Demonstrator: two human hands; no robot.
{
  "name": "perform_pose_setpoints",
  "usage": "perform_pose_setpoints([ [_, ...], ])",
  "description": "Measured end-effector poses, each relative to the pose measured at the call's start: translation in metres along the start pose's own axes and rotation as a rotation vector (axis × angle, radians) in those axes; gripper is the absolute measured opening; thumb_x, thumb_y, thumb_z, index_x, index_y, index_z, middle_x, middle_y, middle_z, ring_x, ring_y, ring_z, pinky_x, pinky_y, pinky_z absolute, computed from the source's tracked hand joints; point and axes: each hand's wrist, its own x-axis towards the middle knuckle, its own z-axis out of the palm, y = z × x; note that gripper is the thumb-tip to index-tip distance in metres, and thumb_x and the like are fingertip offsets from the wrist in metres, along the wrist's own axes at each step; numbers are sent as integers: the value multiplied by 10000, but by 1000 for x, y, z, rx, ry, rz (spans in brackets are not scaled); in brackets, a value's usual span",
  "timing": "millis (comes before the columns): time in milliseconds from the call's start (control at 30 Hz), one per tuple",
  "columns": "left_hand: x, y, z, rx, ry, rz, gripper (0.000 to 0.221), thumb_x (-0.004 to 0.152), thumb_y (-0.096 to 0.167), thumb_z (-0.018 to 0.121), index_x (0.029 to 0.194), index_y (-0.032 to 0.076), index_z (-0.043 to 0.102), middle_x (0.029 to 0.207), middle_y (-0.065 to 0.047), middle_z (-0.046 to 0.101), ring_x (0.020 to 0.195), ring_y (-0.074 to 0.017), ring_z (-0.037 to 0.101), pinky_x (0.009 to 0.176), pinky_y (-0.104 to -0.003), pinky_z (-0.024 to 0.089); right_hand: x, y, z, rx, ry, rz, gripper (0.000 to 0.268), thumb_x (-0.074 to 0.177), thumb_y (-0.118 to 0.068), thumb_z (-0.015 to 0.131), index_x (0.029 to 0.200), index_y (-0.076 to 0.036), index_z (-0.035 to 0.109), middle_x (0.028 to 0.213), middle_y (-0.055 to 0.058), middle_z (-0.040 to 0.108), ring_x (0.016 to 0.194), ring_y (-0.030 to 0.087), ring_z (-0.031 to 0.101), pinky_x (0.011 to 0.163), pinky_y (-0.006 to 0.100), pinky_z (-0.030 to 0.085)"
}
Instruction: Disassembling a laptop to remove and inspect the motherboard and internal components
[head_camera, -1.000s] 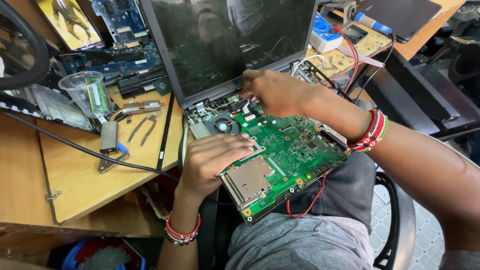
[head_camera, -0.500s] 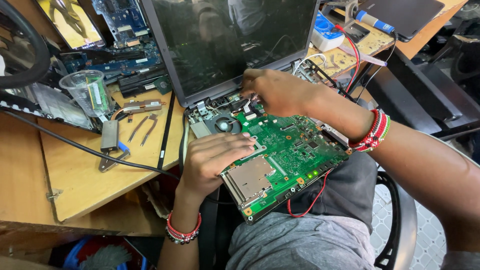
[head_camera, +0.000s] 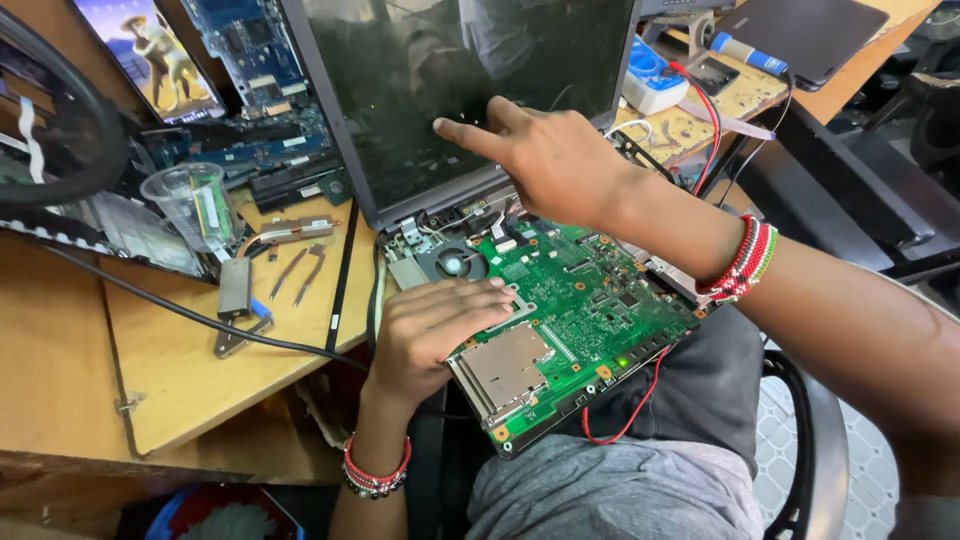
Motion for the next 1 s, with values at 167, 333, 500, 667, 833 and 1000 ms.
perform_pose_setpoints([
  [167,-1,-1,1,5,9,6,308,1059,132,489,978,-29,740,1067,-154,774,1010,-326,784,866,-430,611,4,11,-4,-67,30,20,1067,698,25,673,1625,-330,283,1067,133,533,706,384,691,420,505,501],
  [333,-1,0,1,2,18,3,282,1052,102,506,979,-28,745,1052,-159,775,1001,-330,785,874,-441,627,8,38,-9,-50,80,252,914,894,-137,583,1636,-389,113,1485,262,553,715,583,712,615,625,599],
  [500,-4,-2,2,16,10,-3,284,1055,64,483,1003,-14,751,1086,-142,777,1037,-317,782,880,-428,615,1,65,12,269,367,389,771,1016,-84,647,1536,-32,82,1020,250,682,832,573,617,670,650,473],
  [667,-2,-1,1,6,9,1,274,1050,80,500,988,-23,747,1069,-152,777,1017,-326,785,886,-439,620,-2,57,17,394,275,443,842,944,-40,667,1589,-41,127,929,171,741,772,439,696,631,599,535],
  [833,-1,0,1,16,14,-6,296,1054,82,487,968,-18,752,1060,-144,779,1012,-325,785,878,-433,617,-3,38,17,486,347,395,938,941,-18,678,1615,-116,32,1067,152,760,865,437,726,758,582,575],
  [1000,0,1,2,-7,22,2,266,1047,79,506,978,-29,739,1052,-159,773,996,-328,784,879,-437,626,4,7,0,297,277,332,854,995,-234,700,1617,-197,117,1227,139,686,826,569,647,651,678,488],
])
